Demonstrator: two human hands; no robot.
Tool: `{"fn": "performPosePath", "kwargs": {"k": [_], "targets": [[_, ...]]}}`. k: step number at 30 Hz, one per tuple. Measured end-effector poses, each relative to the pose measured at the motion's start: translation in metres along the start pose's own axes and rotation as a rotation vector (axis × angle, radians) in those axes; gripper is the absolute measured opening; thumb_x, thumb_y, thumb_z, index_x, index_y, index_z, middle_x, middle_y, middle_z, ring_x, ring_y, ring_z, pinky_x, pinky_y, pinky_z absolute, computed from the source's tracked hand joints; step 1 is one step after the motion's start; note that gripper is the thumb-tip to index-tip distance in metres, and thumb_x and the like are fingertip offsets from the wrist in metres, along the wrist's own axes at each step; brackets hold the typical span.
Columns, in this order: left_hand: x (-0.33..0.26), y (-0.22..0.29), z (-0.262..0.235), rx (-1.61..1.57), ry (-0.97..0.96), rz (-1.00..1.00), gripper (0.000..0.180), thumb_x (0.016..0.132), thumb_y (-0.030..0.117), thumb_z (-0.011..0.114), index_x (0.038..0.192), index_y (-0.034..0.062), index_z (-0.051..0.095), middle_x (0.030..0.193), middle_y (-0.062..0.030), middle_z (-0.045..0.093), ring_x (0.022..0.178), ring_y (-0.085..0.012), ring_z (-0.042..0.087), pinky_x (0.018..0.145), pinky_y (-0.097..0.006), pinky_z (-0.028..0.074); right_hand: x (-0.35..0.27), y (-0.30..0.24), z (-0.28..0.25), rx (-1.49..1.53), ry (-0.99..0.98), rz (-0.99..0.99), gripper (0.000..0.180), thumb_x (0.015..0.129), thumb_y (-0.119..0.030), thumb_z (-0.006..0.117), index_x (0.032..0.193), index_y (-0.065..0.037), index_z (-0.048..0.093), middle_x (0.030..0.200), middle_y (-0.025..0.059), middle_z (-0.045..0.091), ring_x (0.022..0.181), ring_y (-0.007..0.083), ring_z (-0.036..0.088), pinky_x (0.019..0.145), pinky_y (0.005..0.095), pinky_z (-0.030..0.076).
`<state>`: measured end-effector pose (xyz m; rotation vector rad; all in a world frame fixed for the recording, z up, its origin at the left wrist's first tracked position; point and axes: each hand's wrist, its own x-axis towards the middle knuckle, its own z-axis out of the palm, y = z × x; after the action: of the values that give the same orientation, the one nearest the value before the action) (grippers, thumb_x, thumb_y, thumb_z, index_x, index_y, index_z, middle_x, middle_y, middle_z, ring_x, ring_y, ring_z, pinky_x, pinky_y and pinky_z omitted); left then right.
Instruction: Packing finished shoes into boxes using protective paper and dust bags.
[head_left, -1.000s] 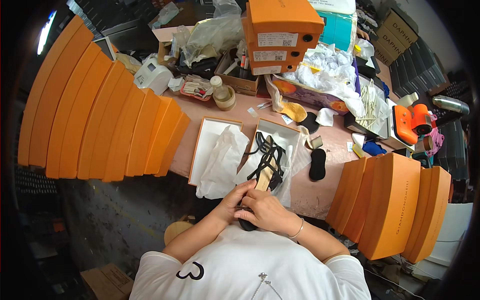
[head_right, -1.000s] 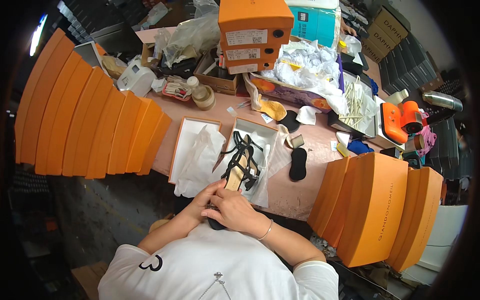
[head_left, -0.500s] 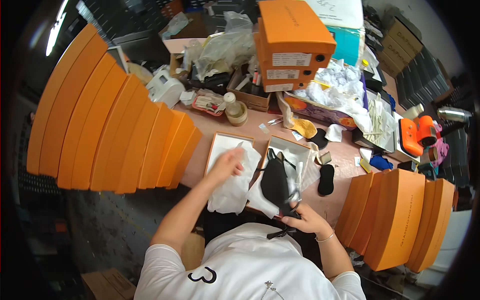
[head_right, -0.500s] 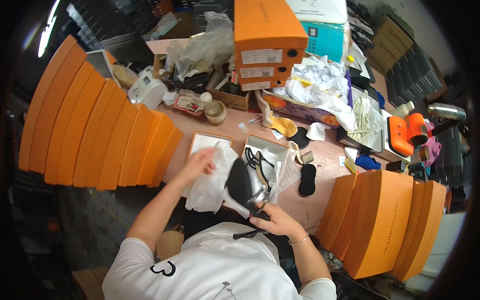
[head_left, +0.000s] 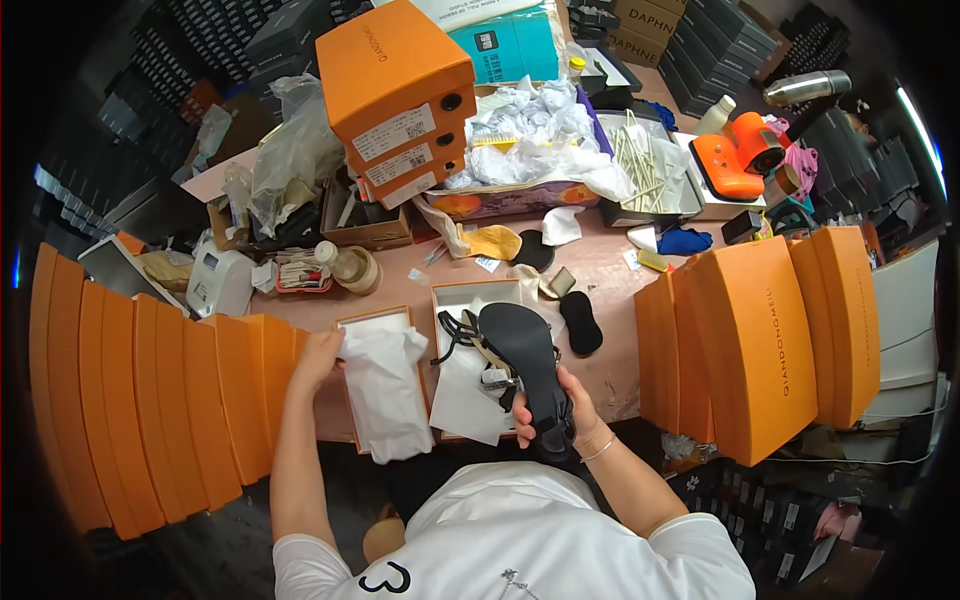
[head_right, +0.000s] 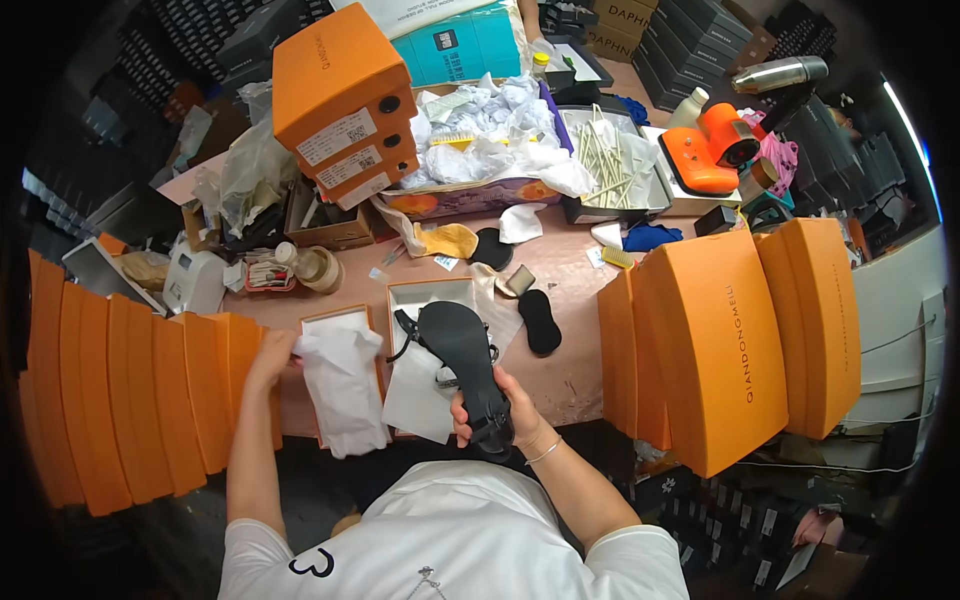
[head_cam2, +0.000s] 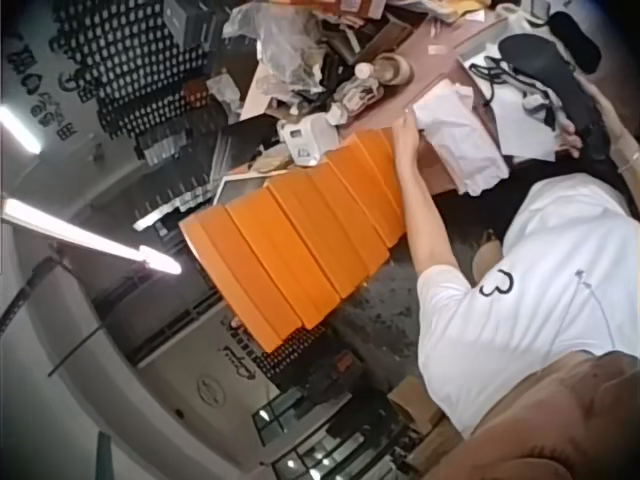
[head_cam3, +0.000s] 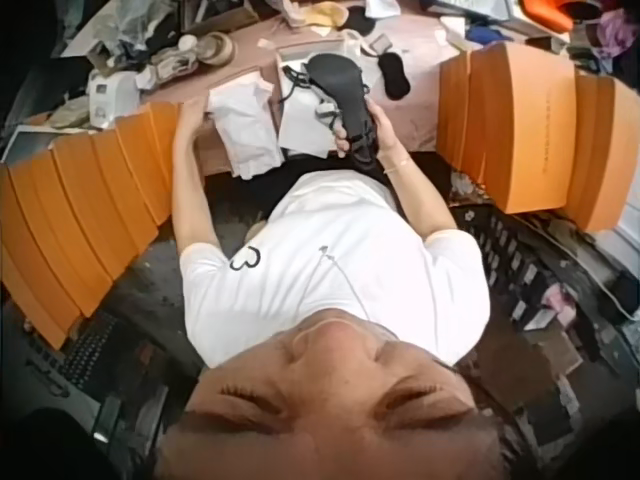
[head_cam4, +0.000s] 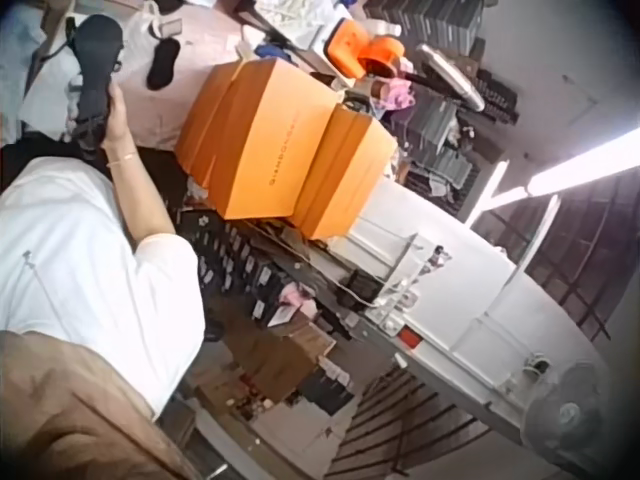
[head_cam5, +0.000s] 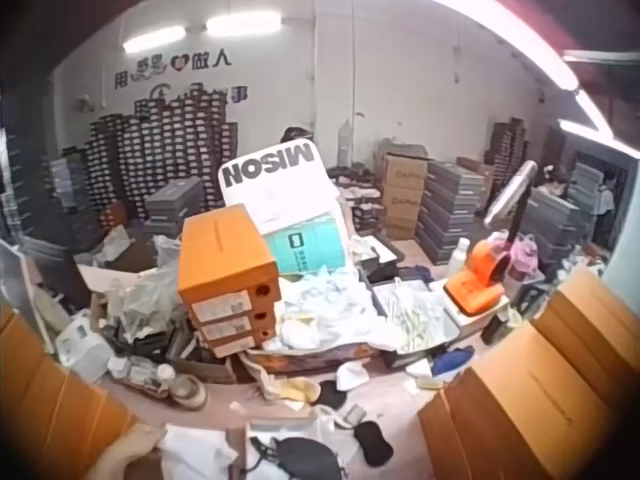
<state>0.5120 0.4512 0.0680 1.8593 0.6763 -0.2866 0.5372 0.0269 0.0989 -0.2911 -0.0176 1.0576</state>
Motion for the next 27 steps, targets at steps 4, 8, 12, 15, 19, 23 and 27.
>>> {"fn": "performPosePath", "kwargs": {"k": [4,8,12,15,19,23,27], "targets": [[-0.085,0.08,-0.022,0.13,0.191,0.271,0.021,0.088,0.013,0.061,0.071,0.0004,0.056,0.063,0.0028,0.047,0.056,-0.0068,0.041,0.053,-0.025,0.036,0.005,0.001,-0.002,0.088,-0.014,0.02,0.057,0.095,-0.056,0.031,0.106,-0.004,0.053,0.083,0.0131,0.053,0.068,0.0255,0.054,0.059,0.0409,0.048],[-0.122,0.096,0.008,0.229,0.384,0.402,0.014,0.081,0.005,0.065,0.073,-0.0008,0.054,0.07,-0.0009,0.05,0.059,-0.0087,0.042,0.055,-0.025,0.036,0.005,0.001,-0.008,0.121,-0.052,0.062,0.062,0.094,-0.058,0.03,0.098,-0.001,0.054,0.082,0.0122,0.052,0.067,0.0251,0.054,0.06,0.0402,0.048],[-0.126,0.08,0.036,0.21,0.462,0.4,0.014,0.079,0.002,0.065,0.087,0.0005,0.053,0.078,-0.0055,0.054,0.063,-0.0122,0.05,0.058,-0.028,0.041,-0.002,-0.004,-0.005,0.086,-0.038,0.11,0.063,0.094,-0.058,0.03,0.095,0.0,0.054,0.082,0.0118,0.052,0.066,0.0249,0.053,0.06,0.0397,0.048],[-0.119,0.067,0.055,0.144,0.459,0.418,0.031,0.082,0.003,0.063,0.112,0.0014,0.054,0.077,-0.0102,0.055,0.067,-0.0192,0.056,0.062,-0.032,0.046,-0.006,-0.006,-0.007,0.058,-0.029,0.119,0.062,0.094,-0.057,0.03,0.096,0.0,0.054,0.082,0.0117,0.052,0.066,0.025,0.054,0.059,0.0396,0.048],[-0.101,0.039,0.069,0.297,0.43,0.599,0.033,0.084,0.007,0.061,0.117,0.0027,0.061,0.081,-0.0169,0.06,0.072,-0.0306,0.061,0.067,-0.038,0.048,-0.01,0.0,-0.002,0.093,-0.033,0.122,0.062,0.095,-0.056,0.03,0.1,0.0,0.055,0.084,0.0133,0.054,0.067,0.0261,0.056,0.065,0.0431,0.051],[-0.102,0.043,0.074,0.372,0.409,0.555,0.016,0.084,0.011,0.064,0.094,-0.001,0.069,0.081,-0.0175,0.062,0.074,-0.0331,0.062,0.067,-0.039,0.048,-0.006,0.011,0.005,-0.074,-0.004,0.104,0.062,0.095,-0.053,0.031,0.099,0.003,0.057,0.085,0.0161,0.059,0.075,0.03,0.061,0.092,0.0462,0.046],[-0.1,0.043,0.064,0.377,0.467,0.689,0.018,0.083,0.015,0.067,0.09,-0.0016,0.068,0.078,-0.0173,0.061,0.071,-0.0325,0.061,0.064,-0.038,0.048,-0.002,0.017,0.025,-0.441,-0.087,0.228,0.058,0.093,-0.049,0.038,0.099,0.006,0.059,0.086,0.0169,0.063,0.085,0.0309,0.065,0.103,0.04,0.04]]}}
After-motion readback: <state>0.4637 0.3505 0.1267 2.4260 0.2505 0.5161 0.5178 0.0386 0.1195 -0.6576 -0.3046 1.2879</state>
